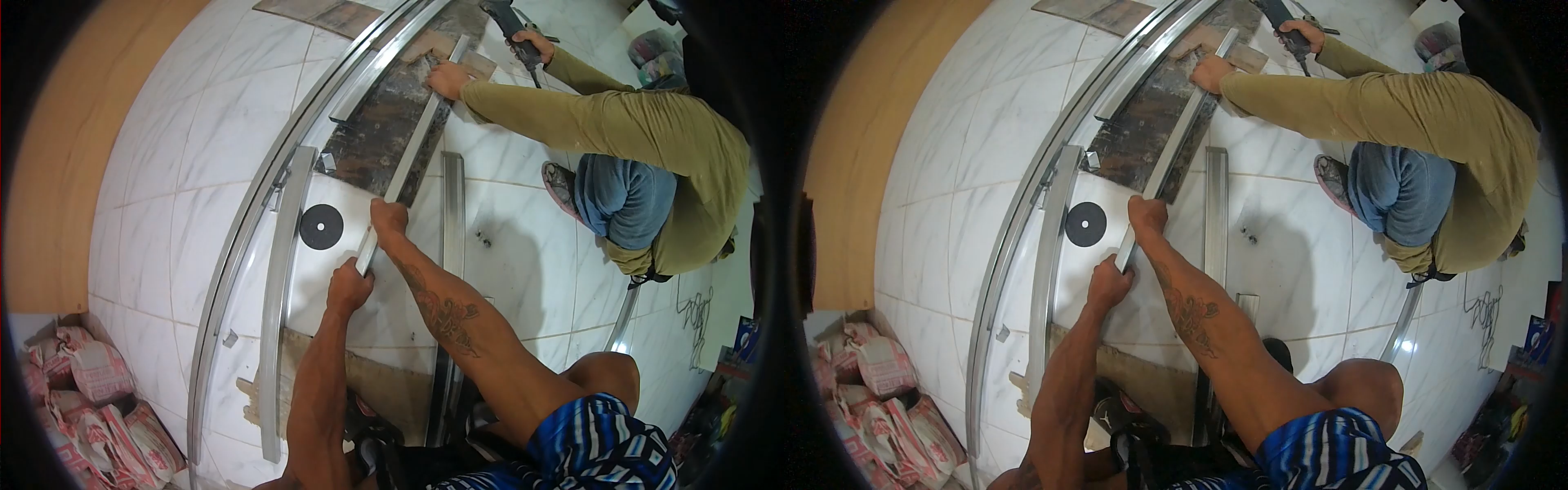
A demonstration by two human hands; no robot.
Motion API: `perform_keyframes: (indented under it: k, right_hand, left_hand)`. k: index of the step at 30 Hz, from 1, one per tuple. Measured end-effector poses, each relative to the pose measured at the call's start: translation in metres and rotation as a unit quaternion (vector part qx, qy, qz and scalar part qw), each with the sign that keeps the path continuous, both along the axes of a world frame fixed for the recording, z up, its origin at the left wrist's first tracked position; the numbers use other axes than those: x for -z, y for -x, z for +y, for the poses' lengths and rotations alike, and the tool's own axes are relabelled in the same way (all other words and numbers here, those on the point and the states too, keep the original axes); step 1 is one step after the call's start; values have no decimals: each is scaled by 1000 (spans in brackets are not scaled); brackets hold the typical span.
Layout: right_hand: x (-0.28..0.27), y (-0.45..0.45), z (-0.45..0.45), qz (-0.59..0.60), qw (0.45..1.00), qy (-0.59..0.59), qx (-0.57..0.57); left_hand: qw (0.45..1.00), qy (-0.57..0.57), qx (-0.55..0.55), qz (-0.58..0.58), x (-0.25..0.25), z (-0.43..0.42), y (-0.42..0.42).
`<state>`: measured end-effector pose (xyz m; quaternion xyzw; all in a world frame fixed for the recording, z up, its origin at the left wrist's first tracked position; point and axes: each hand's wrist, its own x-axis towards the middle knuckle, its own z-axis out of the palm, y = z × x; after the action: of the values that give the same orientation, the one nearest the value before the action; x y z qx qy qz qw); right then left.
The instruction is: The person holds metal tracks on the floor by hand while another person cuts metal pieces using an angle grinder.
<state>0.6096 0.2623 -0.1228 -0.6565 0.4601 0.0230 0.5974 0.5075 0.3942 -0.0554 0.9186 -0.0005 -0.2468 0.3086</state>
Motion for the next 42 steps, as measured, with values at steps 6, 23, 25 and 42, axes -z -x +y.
perform_keyframes:
  k: [6,23,25,42]
  right_hand:
    - [-27,-1,1,42,999,6,-31]
    - [-61,9,5,29,998,30,-39]
    - [-54,7,6,30,998,31,-36]
    - [-46,11,8,6,997,46,-59]
  left_hand:
    - [998,67,-4,0,13,9,-5]
    - [994,107,-3,-24,31,34,-13]
    - [996,27,5,-82,19,28,-9]
    - [993,-51,13,-104,-7,18,-12]
